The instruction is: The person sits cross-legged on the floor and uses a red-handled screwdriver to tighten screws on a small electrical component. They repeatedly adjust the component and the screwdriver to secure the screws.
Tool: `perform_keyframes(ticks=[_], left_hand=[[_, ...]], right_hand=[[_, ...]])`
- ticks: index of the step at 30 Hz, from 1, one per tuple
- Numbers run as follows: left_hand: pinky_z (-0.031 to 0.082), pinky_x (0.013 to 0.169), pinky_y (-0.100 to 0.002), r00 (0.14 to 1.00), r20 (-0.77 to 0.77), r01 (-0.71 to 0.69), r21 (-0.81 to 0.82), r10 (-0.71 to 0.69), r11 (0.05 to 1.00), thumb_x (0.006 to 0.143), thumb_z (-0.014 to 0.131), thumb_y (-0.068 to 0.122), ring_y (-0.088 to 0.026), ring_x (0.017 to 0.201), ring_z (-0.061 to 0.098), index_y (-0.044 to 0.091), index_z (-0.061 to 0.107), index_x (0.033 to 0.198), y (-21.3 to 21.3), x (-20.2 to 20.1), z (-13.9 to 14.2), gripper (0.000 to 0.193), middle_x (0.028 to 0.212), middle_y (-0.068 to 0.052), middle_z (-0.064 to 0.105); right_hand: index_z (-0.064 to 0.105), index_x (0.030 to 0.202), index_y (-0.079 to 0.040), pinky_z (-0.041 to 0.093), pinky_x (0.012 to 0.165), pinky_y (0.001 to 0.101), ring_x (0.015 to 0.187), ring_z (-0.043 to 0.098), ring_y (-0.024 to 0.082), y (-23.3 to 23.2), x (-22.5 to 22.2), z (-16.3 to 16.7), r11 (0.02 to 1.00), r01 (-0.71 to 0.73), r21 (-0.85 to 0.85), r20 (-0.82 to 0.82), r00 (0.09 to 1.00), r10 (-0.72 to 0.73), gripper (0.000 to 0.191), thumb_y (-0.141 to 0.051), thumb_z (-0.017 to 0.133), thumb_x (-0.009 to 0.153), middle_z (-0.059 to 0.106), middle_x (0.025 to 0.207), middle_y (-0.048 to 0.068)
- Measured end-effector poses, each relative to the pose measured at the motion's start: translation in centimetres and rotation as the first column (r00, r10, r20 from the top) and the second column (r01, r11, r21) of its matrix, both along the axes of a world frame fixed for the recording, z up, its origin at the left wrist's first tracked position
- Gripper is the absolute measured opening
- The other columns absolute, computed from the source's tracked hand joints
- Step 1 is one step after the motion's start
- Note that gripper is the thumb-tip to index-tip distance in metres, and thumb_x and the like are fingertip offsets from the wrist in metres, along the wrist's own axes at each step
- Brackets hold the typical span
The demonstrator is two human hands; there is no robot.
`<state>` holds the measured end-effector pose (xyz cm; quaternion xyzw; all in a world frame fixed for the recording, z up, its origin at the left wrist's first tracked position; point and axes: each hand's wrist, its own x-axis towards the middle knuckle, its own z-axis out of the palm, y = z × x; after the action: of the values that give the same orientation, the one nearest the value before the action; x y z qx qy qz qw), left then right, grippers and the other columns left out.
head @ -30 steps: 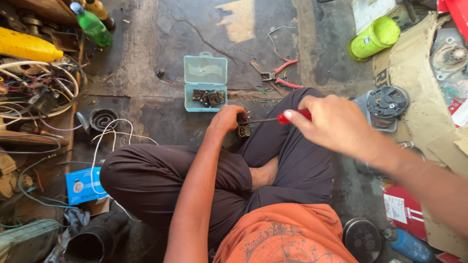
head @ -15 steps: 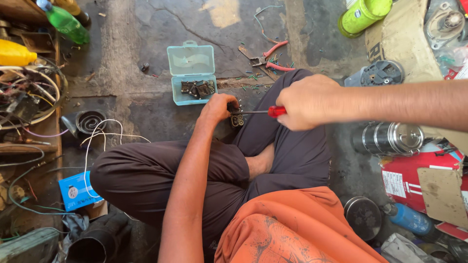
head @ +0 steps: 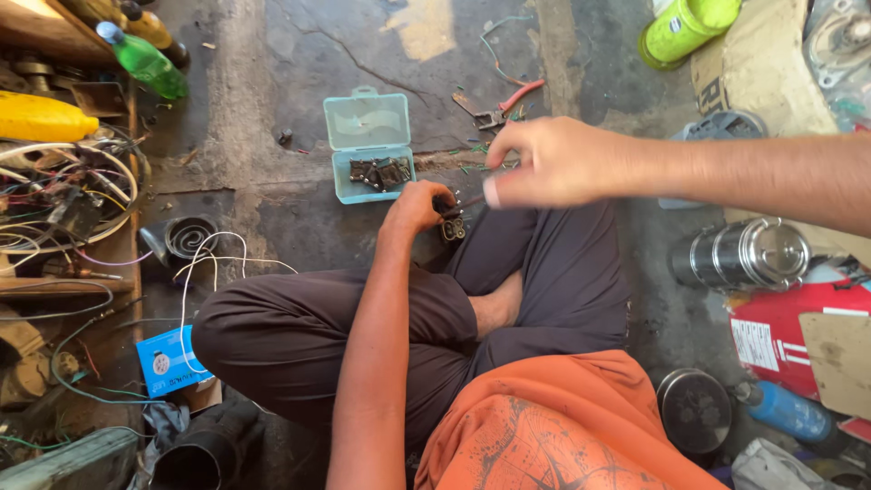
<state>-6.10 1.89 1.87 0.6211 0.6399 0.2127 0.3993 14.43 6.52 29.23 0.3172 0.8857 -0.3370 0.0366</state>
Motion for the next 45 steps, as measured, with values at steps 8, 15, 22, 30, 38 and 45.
perform_keyframes(ticks=[8, 15, 22, 30, 38, 45], left_hand=[[0.058, 0.087, -0.039, 0.999, -0.033, -0.043, 0.014, 0.044, 0.999, 0.073, 0.065, -0.012, -0.029, 0.099, 0.074, 0.019, 0.081, 0.107, -0.7, 0.0, -0.1, 0.048, 0.103, -0.011, 0.078], [0.058, 0.087, -0.038, 0.999, -0.016, -0.033, 0.014, 0.034, 0.999, 0.069, 0.065, -0.012, -0.029, 0.100, 0.074, 0.016, 0.079, 0.106, -0.5, 0.2, -0.3, 0.049, 0.103, -0.012, 0.077], [0.058, 0.085, -0.040, 0.996, 0.011, -0.092, 0.021, 0.092, 0.996, 0.069, 0.069, -0.011, -0.031, 0.100, 0.074, 0.012, 0.076, 0.099, -0.6, 0.4, -0.7, 0.039, 0.101, -0.013, 0.076], [0.058, 0.083, -0.040, 0.997, 0.018, -0.076, 0.023, 0.075, 0.997, 0.069, 0.071, -0.008, -0.030, 0.096, 0.074, 0.012, 0.077, 0.096, -0.6, 0.3, -0.9, 0.034, 0.098, -0.013, 0.077], [0.058, 0.082, -0.040, 0.996, -0.012, -0.089, -0.001, 0.089, 0.996, 0.069, 0.074, -0.004, -0.032, 0.095, 0.074, 0.013, 0.076, 0.097, -0.9, 0.4, -1.0, 0.033, 0.096, -0.015, 0.076], [0.059, 0.083, -0.040, 0.995, -0.019, -0.095, 0.044, 0.096, 0.995, 0.069, 0.075, -0.003, -0.032, 0.095, 0.074, 0.012, 0.077, 0.094, -0.8, 0.5, -1.5, 0.029, 0.095, -0.016, 0.076]], right_hand=[[0.065, 0.119, -0.016, 0.056, 0.062, 0.0406, 0.076, 0.072, 0.028, -0.1, -0.2, 1.6, 0.731, -0.640, 0.237, 0.662, 0.657, 0.360, 0.032, -0.031, 0.067, 0.090, 0.070, 0.084, 0.010], [0.063, 0.124, -0.011, 0.055, 0.053, 0.0468, 0.067, 0.069, 0.037, -1.8, 0.4, 3.3, 0.677, -0.599, 0.428, 0.342, 0.800, 0.492, 0.054, -0.048, 0.067, 0.085, 0.067, 0.089, 0.014], [0.064, 0.105, -0.007, 0.054, 0.066, 0.0464, 0.077, 0.069, 0.033, -3.8, 0.9, 2.2, 0.840, -0.106, 0.532, 0.278, 0.959, -0.055, 0.043, -0.050, 0.063, 0.097, 0.067, 0.080, 0.012], [0.063, 0.099, -0.015, 0.054, 0.074, 0.0415, 0.086, 0.064, 0.035, -3.4, 1.9, 2.5, 0.836, -0.234, 0.496, -0.245, 0.886, 0.393, 0.015, -0.010, 0.067, 0.085, 0.056, 0.098, 0.018], [0.061, 0.121, -0.006, 0.052, 0.068, 0.0447, 0.078, 0.068, 0.035, -3.9, 2.3, 0.5, 0.811, -0.066, 0.581, -0.025, 0.995, 0.099, 0.046, -0.040, 0.075, 0.092, 0.062, 0.084, 0.008], [0.063, 0.095, -0.015, 0.057, 0.074, 0.0407, 0.087, 0.071, 0.031, -2.3, 3.0, 1.6, 0.896, -0.153, 0.418, -0.231, 0.936, 0.268, 0.013, -0.009, 0.068, 0.085, 0.064, 0.104, 0.014]])
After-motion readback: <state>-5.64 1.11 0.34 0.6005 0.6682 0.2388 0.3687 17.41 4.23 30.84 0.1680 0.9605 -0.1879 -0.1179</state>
